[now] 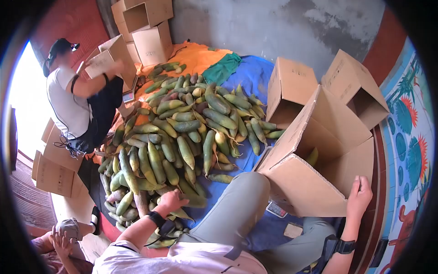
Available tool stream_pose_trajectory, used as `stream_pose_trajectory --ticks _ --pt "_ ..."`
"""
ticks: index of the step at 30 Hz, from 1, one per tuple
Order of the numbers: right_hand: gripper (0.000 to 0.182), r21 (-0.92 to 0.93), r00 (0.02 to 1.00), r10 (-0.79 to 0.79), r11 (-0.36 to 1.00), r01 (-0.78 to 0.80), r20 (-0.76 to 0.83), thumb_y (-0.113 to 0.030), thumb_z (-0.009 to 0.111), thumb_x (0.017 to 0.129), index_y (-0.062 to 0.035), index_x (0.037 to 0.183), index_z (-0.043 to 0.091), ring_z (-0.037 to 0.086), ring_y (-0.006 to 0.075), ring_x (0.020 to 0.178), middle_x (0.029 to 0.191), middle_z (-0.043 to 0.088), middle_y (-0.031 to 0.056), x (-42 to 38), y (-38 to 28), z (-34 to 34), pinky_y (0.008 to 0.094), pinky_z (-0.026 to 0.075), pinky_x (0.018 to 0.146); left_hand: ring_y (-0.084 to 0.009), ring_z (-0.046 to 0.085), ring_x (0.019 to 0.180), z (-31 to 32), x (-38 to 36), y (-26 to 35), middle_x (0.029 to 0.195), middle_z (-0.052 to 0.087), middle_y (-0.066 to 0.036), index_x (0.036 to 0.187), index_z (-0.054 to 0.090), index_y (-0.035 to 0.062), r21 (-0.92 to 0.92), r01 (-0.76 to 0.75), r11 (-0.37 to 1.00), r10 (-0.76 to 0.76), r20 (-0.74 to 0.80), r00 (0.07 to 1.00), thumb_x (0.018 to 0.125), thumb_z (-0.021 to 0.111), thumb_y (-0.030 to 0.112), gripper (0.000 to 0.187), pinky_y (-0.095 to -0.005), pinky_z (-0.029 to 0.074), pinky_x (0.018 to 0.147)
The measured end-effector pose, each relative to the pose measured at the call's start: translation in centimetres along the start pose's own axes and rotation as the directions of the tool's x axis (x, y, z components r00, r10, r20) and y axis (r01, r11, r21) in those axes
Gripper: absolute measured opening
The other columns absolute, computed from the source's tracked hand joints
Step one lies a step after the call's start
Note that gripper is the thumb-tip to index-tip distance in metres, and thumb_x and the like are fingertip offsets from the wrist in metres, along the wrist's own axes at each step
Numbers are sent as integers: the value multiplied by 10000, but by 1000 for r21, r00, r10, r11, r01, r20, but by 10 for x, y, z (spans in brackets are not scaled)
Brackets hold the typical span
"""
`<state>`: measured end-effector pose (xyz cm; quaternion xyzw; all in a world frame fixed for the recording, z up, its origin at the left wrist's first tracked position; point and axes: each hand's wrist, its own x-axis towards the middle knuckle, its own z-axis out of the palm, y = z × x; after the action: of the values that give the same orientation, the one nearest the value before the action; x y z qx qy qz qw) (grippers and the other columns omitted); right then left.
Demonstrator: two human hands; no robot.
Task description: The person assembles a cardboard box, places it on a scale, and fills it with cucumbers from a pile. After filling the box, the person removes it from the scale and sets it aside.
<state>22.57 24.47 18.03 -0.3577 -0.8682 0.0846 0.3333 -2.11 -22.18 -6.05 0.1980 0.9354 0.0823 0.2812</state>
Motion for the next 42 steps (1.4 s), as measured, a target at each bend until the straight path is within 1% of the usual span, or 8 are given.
stream_pose_trajectory --ticks 5,7,11,19,25,28,35,42 --pt "91 11 960 -224 973 229 -170 -62 507 884 22 849 502 495 275 653 746 497 148 -3 -11 1 326 427 635 -304 647 819 -60 -23 8 841 643 -227 1035 582 -50 -589 -57 806 -212 -377 902 752 655 446 576 -359 499 738" --pt "56 16 958 -226 972 233 -176 -37 517 867 18 870 524 537 302 737 820 528 155 -14 -32 -6 354 441 674 -200 613 679 -72 -19 13 892 646 -150 1163 500 -95 -739 -350 575 -252 -568 784 785 661 377 625 -306 488 618" --pt "141 27 927 -349 934 355 -137 -46 542 829 6 959 550 558 324 876 949 552 167 -46 -82 -28 392 454 751 -62 485 550 -124 -65 43 768 566 -43 1262 390 -50 -929 -330 170 -61 -344 937 827 620 412 675 -191 336 445" --pt "693 281 749 -646 754 594 148 -273 806 598 -91 1193 502 528 343 1024 1212 493 164 -111 -135 -44 429 438 868 -57 494 611 -122 -92 126 747 550 10 1069 541 26 -916 -294 274 454 -146 879 789 602 553 600 -196 363 464" --pt "740 354 796 -547 820 449 260 -210 836 554 -91 1188 473 563 347 943 1109 522 147 -142 -102 -39 424 483 773 -84 509 680 -111 -93 173 845 571 -34 1134 544 14 -869 -342 358 746 46 665 890 485 521 566 -223 422 548" --pt "706 244 835 -520 846 475 178 -183 827 560 -78 1178 503 569 346 916 1105 529 150 -132 -100 -66 409 487 759 -120 567 740 -101 -90 192 863 608 -55 1132 533 0 -830 -504 237 711 -206 673 947 373 499 556 -271 460 733" --pt "593 112 968 -155 977 179 -196 -82 744 624 -17 1161 501 564 329 970 1045 554 171 -75 -67 -104 377 450 844 -192 580 941 -67 -11 166 1006 600 -112 1154 499 0 -875 -422 237 599 -211 772 972 369 422 477 -316 452 854" --pt "514 -218 988 -132 965 145 74 -225 708 689 -91 1154 535 565 318 995 1081 584 137 1 -23 -77 378 453 817 -247 571 1035 -62 7 145 1095 576 -159 1150 474 3 -975 -207 76 545 -133 828 965 420 380 424 -340 454 872"
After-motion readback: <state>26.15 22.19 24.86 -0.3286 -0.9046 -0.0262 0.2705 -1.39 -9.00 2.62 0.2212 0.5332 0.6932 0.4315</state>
